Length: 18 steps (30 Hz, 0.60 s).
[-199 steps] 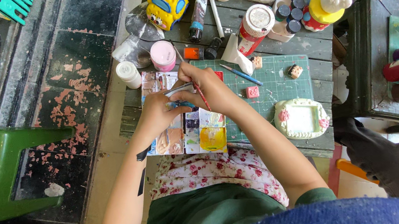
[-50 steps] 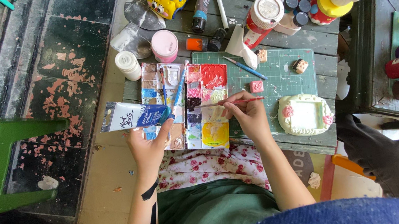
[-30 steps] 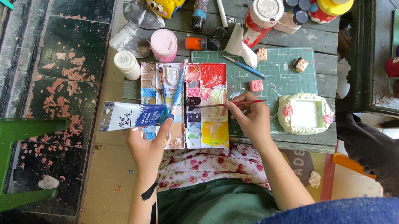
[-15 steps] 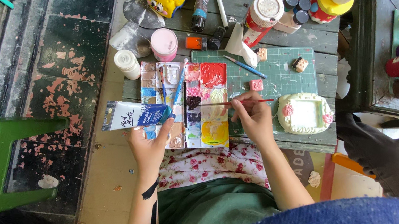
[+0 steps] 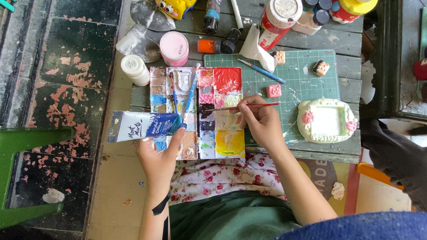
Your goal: The person mixes red and white paint on a palette using a brush, then adds blue paint from a tube to the mixture. They continue blending the colors on the palette with the brush.
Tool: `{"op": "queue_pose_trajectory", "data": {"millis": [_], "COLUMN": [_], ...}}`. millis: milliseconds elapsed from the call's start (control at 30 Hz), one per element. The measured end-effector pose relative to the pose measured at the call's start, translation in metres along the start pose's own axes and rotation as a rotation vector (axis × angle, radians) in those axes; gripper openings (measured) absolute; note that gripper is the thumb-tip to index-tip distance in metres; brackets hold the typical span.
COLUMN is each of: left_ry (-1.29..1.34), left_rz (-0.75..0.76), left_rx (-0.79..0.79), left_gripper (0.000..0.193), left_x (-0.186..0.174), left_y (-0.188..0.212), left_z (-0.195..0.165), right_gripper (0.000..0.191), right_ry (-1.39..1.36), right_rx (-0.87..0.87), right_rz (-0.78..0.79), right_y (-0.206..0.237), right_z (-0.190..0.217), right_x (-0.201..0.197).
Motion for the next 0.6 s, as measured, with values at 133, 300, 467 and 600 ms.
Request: {"op": "queue_pose_trajectory", "data": {"millis": [133, 300, 467, 600], "left_ry": [-0.001, 0.018, 0.032, 0.039], "left_rz": [0.008, 0.001, -0.009, -0.009], "left_rx": [0.034, 0.018, -0.026, -0.034], "left_gripper": [0.024, 0.024, 0.023, 0.024], "left_x": [0.003, 0.001, 0.0, 0.001], "left_y": [-0.001, 0.0, 0.002, 0.002], "left_z": [-0.006, -0.006, 0.0, 0.002], "right_gripper": [0.016, 0.015, 0.016, 0.017], "right_ry": [-0.012, 0.013, 0.096, 0.217], "right_rx": [0.006, 0.058, 0.002, -0.002], "right_rz": [0.007, 0.026, 0.071, 0.054], "right_y": [0.0, 0.005, 0.011, 0.013], "right_z": [-0.005, -0.008, 0.005, 0.015], "right_x": [-0.003, -0.005, -0.002, -0.004]}}
Point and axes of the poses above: each hand's wrist, its own y-axis away from the middle knuckle, its own x-axis out of the palm, z = x × y, the point moved 10 cm from there along -y, towards the middle knuckle, and after that the axes turned 6 degrees about z, right-handed, at the moved point
